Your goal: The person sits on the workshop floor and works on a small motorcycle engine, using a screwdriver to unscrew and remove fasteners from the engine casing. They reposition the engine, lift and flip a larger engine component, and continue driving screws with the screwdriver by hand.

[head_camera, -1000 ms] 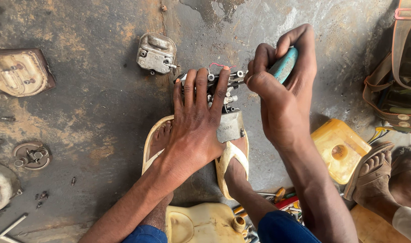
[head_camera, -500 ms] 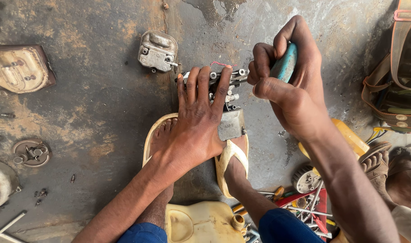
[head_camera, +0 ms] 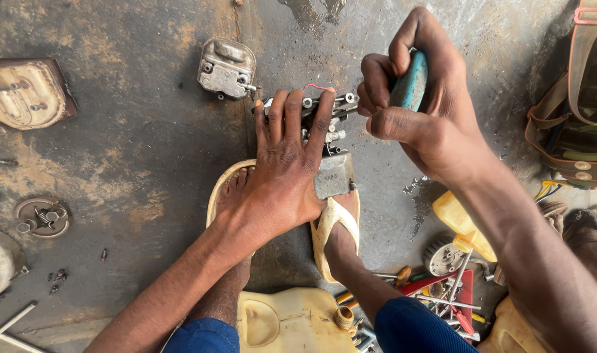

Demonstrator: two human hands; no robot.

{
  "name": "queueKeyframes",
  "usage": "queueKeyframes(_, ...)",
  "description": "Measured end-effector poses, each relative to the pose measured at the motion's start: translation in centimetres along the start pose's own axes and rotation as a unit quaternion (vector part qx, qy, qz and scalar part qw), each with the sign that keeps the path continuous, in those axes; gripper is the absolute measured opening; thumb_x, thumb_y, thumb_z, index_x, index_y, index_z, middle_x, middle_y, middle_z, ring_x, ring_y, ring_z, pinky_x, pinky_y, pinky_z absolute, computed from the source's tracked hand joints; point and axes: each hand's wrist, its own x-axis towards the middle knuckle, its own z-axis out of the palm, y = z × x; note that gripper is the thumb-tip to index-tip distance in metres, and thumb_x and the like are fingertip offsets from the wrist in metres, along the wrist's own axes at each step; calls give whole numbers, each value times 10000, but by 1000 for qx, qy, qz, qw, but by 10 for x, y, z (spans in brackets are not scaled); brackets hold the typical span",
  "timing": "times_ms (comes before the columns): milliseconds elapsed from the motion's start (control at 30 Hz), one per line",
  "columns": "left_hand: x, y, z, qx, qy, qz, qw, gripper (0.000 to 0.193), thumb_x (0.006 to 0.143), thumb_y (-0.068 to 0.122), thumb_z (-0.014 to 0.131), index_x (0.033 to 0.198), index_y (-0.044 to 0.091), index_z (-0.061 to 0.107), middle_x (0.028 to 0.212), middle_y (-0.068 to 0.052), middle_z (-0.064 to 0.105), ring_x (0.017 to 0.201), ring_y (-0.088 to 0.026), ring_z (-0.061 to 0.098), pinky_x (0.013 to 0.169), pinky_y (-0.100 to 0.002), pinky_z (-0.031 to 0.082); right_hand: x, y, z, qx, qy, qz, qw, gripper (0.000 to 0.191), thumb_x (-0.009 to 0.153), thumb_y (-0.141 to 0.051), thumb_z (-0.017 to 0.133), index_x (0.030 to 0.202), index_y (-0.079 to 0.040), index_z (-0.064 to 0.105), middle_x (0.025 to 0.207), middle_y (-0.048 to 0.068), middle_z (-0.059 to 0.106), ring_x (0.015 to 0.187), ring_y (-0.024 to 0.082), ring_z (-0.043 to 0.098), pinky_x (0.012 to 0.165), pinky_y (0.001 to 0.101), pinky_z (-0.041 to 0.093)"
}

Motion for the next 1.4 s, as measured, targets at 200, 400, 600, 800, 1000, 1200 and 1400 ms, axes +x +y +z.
queueKeyframes(200, -1, 0, 2, 4, -2, -9, 1000, 1371, 526, 442, 959, 1548, 1, 160, 1416, -346, 292, 1388, -540, 273, 1103, -809, 185, 9, -14, -3, -37, -45, 5, 998, 478, 779, 122, 682, 1032, -121, 357, 821, 38, 435, 728, 96, 399, 666, 264, 376)
queueKeyframes(400, 0, -8, 1, 9, -33, 5, 999, 1383, 501, 387, 955, 1571, 28, 155, 1443, -332, 287, 1408, -529, 267, 1138, -783, 167, 15, -38, -10, -13, -204, 147, 968, 454, 692, 102, 667, 1018, -103, 428, 876, 48, 461, 815, 160, 494, 575, 303, 469)
queueKeyframes(600, -1, 0, 3, -20, -14, 11, 1000, 1347, 572, 492, 945, 1583, 77, 156, 1492, -299, 282, 1445, -500, 237, 1151, -765, 179, 10, -69, -7, -400, -258, 4, 879, 671, 774, 62, 659, 1386, -7, 393, 1123, 146, 604, 1096, 234, 616, 845, 394, 545)
queueKeyframes(800, 2, 10, -5, 20, -41, -12, 999, 1405, 496, 486, 956, 1586, 114, 149, 1524, -257, 291, 1472, -440, 241, 1123, -757, 198, -19, -88, 12, -739, -61, 91, 665, 622, 871, -163, 802, 1451, -184, 578, 989, 68, 748, 890, 282, 695, 843, 430, 512)
queueKeyframes(1000, 10, 7, -13, -21, -74, -18, 997, 1405, 492, 558, 965, 1564, 98, 182, 1513, -265, 264, 1464, -435, 208, 1154, -747, 105, -30, -71, 28, -746, -49, -171, 642, 397, 848, 195, 632, 985, -164, 734, 1075, 34, 765, 1090, 198, 720, 969, 451, 509)
queueKeyframes(1200, 53, 2, -15, -103, 10, 112, 988, 616, 969, 386, 735, 1447, 68, 513, 1436, -152, 533, 1452, -321, 439, 1254, -671, 105, -42, -70, 35, -561, 0, -128, 818, 405, 694, 138, 512, 984, -75, 700, 1244, 121, 682, 1332, 310, 573, 1190, 511, 446)
queueKeyframes(1400, 78, 1, -8, -206, -55, 113, 971, 197, 1000, 240, 639, 1069, 85, 739, 957, -48, 757, 984, -219, 727, 1254, -583, 205, -52, -72, 32, -672, 144, -10, 726, 417, 734, -96, 911, 1063, 36, 692, 1123, 137, 705, 1076, 327, 651, 975, 479, 475)
